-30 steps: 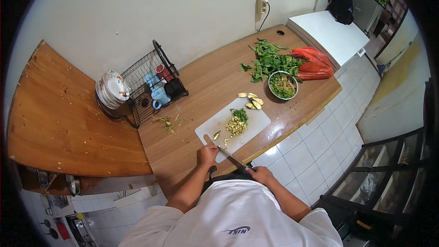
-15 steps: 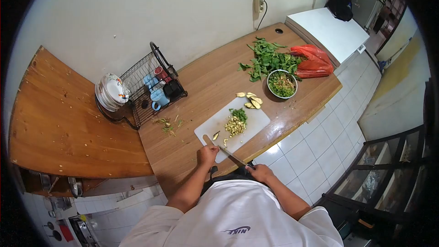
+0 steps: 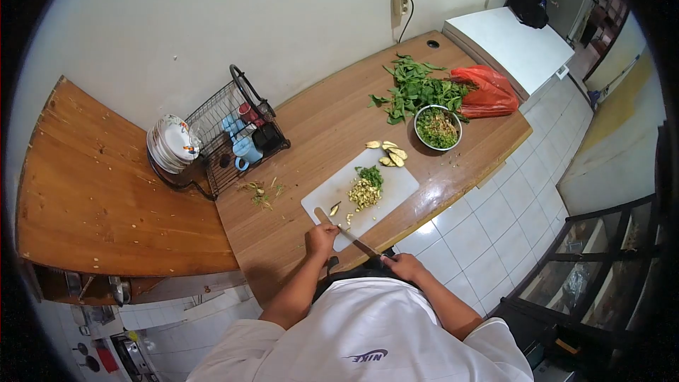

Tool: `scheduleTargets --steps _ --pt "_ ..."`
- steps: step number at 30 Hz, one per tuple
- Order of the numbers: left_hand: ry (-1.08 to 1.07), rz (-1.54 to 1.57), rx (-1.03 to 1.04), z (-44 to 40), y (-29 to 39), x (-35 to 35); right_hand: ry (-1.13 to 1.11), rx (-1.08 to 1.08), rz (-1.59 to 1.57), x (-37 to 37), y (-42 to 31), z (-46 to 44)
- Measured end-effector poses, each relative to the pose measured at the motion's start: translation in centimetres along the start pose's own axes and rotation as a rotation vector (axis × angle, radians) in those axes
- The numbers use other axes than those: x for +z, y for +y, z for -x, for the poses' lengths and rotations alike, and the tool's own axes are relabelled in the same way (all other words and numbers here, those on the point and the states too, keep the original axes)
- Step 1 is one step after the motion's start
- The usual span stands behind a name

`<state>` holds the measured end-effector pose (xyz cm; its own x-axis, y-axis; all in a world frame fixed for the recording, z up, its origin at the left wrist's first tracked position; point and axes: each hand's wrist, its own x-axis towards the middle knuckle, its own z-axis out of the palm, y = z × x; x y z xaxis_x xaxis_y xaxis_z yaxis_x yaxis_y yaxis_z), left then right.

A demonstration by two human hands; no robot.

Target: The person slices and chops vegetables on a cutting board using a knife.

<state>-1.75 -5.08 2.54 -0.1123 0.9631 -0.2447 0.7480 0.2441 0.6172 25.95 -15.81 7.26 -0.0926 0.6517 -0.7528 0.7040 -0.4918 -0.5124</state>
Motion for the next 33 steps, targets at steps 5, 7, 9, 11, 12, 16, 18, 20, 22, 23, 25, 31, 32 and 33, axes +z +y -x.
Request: scheduleTargets --steps 5,7,9,11,12,16,18,20,22,23,25,31,32,33 --pt "-0.003 -0.021 -0.027 -0.3 -0.3 0.4 -0.023 0.016 0.019 -0.2 -0.3 -0.3" --pt "-0.005 -0.001 -0.028 -0.1 0.0 0.2 -0.027 0.01 0.032 -0.5 -0.7 0.0" --pt "-0.007 0.019 -0.028 0.0 0.5 0.0 -0.026 0.007 0.051 -0.6 -0.7 -0.3" --pt "-0.004 -0.021 -0.071 0.2 1.0 -0.2 -0.025 0.004 0.069 -0.6 -0.6 -0.3" --pt "-0.003 -0.021 -0.071 0.1 0.9 -0.1 -0.022 0.009 0.066 -0.8 -1.0 0.1" --pt "0.001 -0.024 -0.025 0.0 0.8 -0.1 -0.009 0.011 0.076 -0.9 -2.2 0.7" --pt "-0.001 -0.025 -0.012 0.1 0.8 0.0 0.002 0.022 0.095 0.2 -2.1 -1.1" --pt "0.011 -0.068 -0.031 -0.1 0.6 0.1 0.013 0.027 0.118 0.8 -1.8 -2.0" --pt "0.001 -0.046 -0.044 -0.1 0.6 0.2 0.125 -0.017 0.128 0.9 -2.1 -2.0" --pt "-0.012 -0.023 -0.059 -0.1 0.6 0.1 0.128 -0.02 0.126 0.8 -2.0 -1.9" --pt "0.013 0.037 0.006 -0.1 -0.3 0.5 0.074 0.002 0.176 -0.5 -2.0 -0.4" --pt "0.092 0.164 0.051 0.2 0.9 0.7 0.294 -0.048 0.323 -1.6 0.1 1.3" --pt "0.089 0.146 0.097 0.2 1.5 0.4 0.296 -0.044 0.321 -1.7 0.1 1.4" --pt "0.086 0.146 0.098 0.1 2.1 0.3 0.285 -0.04 0.345 -1.8 -0.1 1.6"
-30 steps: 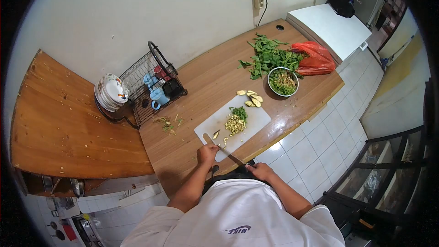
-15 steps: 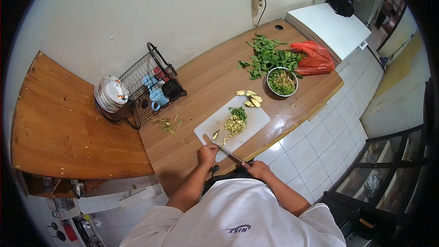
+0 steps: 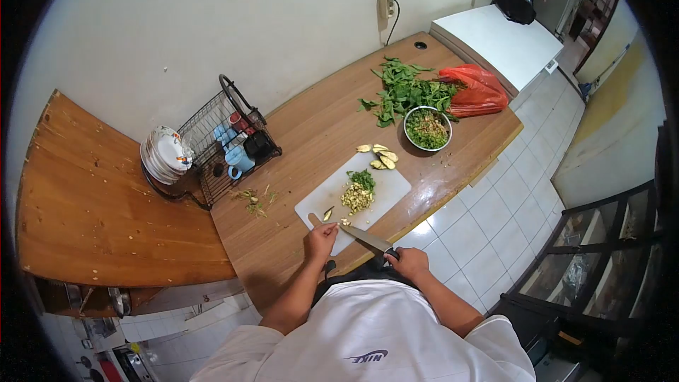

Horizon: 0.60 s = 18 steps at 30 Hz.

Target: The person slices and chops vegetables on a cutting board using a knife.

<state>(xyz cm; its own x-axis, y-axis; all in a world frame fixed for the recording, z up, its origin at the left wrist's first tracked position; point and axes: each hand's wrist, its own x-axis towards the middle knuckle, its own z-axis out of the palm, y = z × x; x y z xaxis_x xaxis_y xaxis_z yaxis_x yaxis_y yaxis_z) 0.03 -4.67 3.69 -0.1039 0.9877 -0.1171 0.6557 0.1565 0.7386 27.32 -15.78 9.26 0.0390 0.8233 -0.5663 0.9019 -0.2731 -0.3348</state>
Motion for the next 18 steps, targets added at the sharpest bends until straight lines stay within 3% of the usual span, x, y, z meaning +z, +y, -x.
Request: scheduleTargets --steps 2,5,12,14,18 --pt "-0.135 -0.02 0.148 -0.4 1.3 0.2 -0.013 -0.002 0.026 0.2 -0.1 0.1" --pt "-0.074 -0.208 0.3 -0.6 3.8 0.3 0.081 -0.017 0.023 0.9 -0.1 0.1" --pt "0.0 -0.325 0.284 -2.8 4.1 -0.1 0.097 0.005 -0.003 0.5 0.4 0.9" --pt "0.007 -0.253 0.184 -2.9 4.8 -1.1 0.092 0.007 -0.022 0.5 0.6 1.3" --pt "0.065 -0.198 0.156 -2.7 3.8 -2.0 -0.038 0.011 -0.124 1.2 0.3 1.0"
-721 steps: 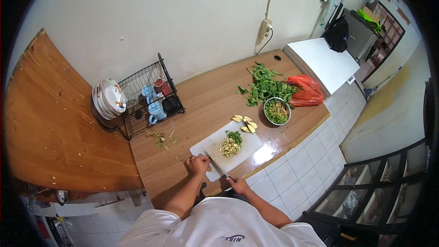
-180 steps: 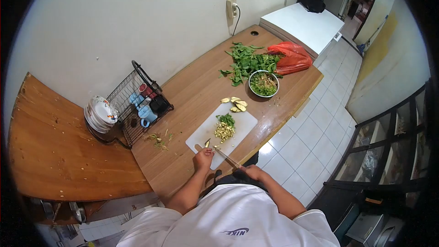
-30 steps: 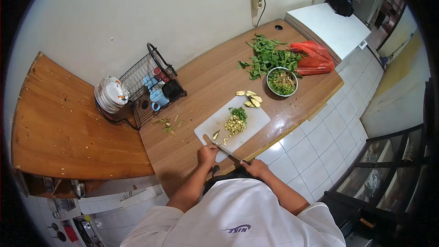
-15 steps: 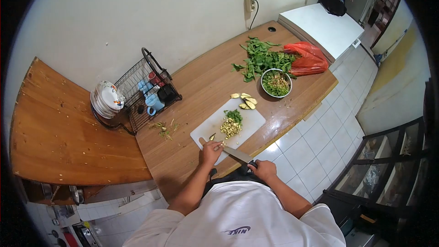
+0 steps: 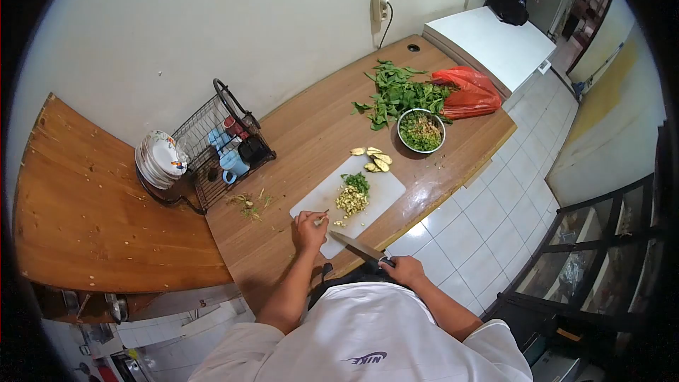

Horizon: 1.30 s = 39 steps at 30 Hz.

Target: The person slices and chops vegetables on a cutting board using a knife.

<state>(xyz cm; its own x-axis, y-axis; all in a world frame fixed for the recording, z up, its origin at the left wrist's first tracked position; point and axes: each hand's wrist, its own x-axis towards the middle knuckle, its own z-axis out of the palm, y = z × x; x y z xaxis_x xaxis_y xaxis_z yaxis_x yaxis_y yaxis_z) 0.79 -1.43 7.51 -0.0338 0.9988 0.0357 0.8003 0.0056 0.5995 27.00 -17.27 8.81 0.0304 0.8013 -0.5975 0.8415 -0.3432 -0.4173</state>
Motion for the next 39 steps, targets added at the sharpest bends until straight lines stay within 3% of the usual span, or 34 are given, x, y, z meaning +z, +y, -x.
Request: scheduleTargets --steps 7,11,13,15,16,19,27,39 --pt "0.096 -0.014 0.03 1.3 -4.4 1.0 -0.136 0.073 -0.141 -0.2 -1.5 -2.4" --pt "0.09 -0.003 -0.012 1.2 -5.5 1.3 -0.038 0.148 -0.188 0.5 0.7 -5.9" --pt "0.066 0.014 -0.008 0.8 -6.2 1.7 0.085 0.026 -0.229 0.0 0.9 -6.4" --pt "0.038 0.032 0.001 0.3 -5.9 1.6 -0.27 0.177 -0.583 -2.1 0.6 -5.6" --pt "-0.028 0.036 -0.067 0.2 -4.9 1.0 -0.273 0.162 -0.672 -2.4 0.1 -4.8" --pt "-0.126 0.013 -0.156 -0.8 -2.8 0.4 -0.33 0.122 -0.62 -2.0 0.5 -5.2" --pt "-0.118 -0.049 -0.123 -2.0 -2.3 1.5 -0.087 0.053 -0.448 0.5 -1.3 -4.5" --pt "-0.139 -0.086 -0.123 -2.8 -1.2 1.5 -0.124 0.072 -0.359 1.8 -2.4 -6.2"
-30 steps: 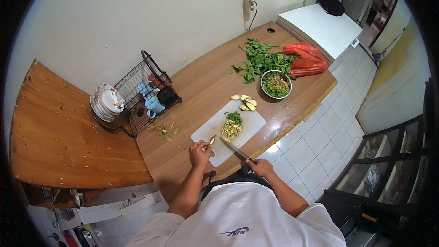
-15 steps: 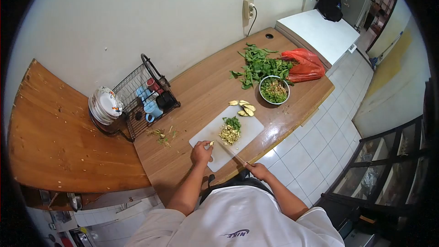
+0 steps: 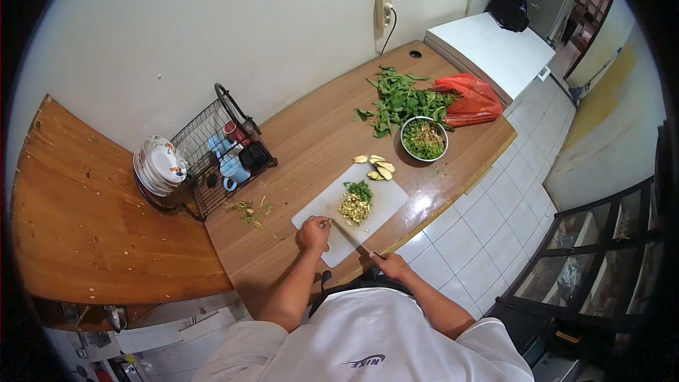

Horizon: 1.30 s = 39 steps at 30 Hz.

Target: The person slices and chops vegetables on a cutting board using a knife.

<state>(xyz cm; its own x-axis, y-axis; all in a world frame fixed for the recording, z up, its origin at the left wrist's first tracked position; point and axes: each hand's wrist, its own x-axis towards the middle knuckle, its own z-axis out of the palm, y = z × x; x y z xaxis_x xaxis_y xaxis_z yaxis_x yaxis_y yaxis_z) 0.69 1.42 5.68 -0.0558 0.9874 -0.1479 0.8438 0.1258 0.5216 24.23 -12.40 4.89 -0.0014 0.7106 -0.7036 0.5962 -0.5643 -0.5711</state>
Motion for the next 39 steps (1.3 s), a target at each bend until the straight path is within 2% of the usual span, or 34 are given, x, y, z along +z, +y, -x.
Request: scheduleTargets --steps 2,4,6,10,15,18,24,28,33,35,39 --pt "-0.048 0.036 -0.079 -0.2 0.1 -0.1 -0.042 0.035 -0.004 -0.6 -1.1 0.3" --pt "-0.036 0.01 -0.061 -0.1 0.5 -0.5 -0.083 0.075 -0.011 -0.9 -2.5 0.1" --pt "-0.023 -0.015 -0.041 -0.2 0.5 -0.3 0.023 0.095 0.107 -0.8 -4.0 -0.3" --pt "-0.044 0.059 -0.103 -0.6 0.4 -0.2 0.005 0.081 0.127 -1.3 -5.8 -0.2" --pt "-0.035 0.062 -0.118 -0.4 0.5 -0.8 0.003 0.036 0.021 -0.2 -2.8 0.4" --pt "-0.04 0.01 -0.047 -1.0 -1.0 0.6 -0.027 0.035 0.014 0.4 -1.6 0.9" --pt "0.027 0.094 -0.029 -1.0 -0.9 0.8 0.043 0.016 0.103 1.0 -2.0 0.3" --pt "0.025 0.055 -0.047 -0.6 -0.3 0.1 0.043 0.098 0.108 1.1 -4.2 -0.4" --pt "0.002 0.068 -0.144 -0.9 -0.3 0.1 0.103 0.028 0.126 0.8 -5.3 -0.9" --pt "-0.054 0.176 -0.149 -0.6 -0.3 -0.5 0.093 0.014 0.093 1.1 -3.7 -0.9" --pt "-0.035 0.204 -0.156 -0.3 -0.9 0.2 0.026 0.005 0.026 1.0 -2.8 0.4"
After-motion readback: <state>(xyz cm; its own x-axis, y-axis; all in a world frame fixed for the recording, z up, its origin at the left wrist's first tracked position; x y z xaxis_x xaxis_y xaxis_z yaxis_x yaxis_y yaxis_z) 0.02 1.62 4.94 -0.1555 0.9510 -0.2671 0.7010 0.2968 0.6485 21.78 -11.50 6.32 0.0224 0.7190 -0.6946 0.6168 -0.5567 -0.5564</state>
